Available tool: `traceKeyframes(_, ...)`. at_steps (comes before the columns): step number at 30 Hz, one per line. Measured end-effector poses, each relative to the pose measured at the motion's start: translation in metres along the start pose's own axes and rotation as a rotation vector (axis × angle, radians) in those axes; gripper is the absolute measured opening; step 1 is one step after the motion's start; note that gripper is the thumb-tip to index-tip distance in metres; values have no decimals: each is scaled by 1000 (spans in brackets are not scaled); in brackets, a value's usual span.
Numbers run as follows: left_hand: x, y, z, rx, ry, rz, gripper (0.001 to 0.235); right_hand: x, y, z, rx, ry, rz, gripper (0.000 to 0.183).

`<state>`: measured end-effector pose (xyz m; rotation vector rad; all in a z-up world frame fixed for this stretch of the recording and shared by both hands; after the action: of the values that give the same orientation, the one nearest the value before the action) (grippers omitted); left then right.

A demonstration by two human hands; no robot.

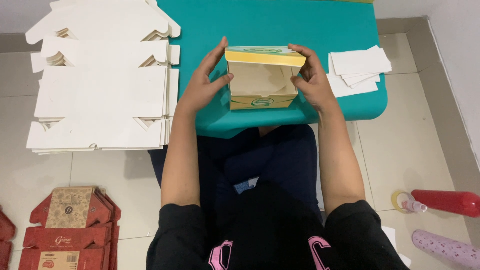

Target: The person assembles small cardboard boxes by folding flat die-cut pieces and inserting rectangular inserts into the base. The person folds the sides, tucks flaps to form a box, and places a finished box on a stack. The person repeats the process with another flat piece.

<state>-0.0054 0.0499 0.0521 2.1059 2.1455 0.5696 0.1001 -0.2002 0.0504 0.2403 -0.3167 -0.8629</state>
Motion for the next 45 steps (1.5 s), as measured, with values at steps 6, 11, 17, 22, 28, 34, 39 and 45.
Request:
traceKeyframes(6, -15, -4, -2, -94, 41, -12, 59, -14, -7, 14, 37, -198, -1, 57)
traceKeyframes(11, -20, -3, 13, -141, 24, -62, 52, -11, -6, -11, 129, -356, 57, 42)
traceKeyframes(17, -21, -23, 9, -23, 230, -15, 78, -6, -14, 1, 117, -375, 149, 69)
traceKeyframes(22, -24, -38, 6, -153, 171, 10, 76, 4, -22, 2, 27, 20, 254, 68)
traceKeyframes(28, -29, -41, 3, -135, 164, 53, 78, 1, -27, -4, 38, 31, 280, 81)
traceKeyframes(34, -29, -39, 12, -151, 177, 26, 70, 0, -28, -13, 49, 16, 239, 65)
traceKeyframes(39, -34, -43, 20, -60, 216, -32, 85, 1, -33, -20, -28, 97, 181, 69)
traceKeyframes(45, -42, -51, 13, -25, 195, -147, 86, -7, -34, -7, -35, 114, 128, 70)
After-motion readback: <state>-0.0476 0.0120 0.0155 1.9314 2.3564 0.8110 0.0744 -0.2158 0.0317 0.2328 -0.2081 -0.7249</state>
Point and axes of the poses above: each hand's wrist, its own y-axis towards the middle knuckle, its own x-axis out of the back of the hand, z = x × y, the point moved 2 cm from there along y, towards the middle knuckle, and after that the axes turned 1 degree about y, right-handed, at the moved point
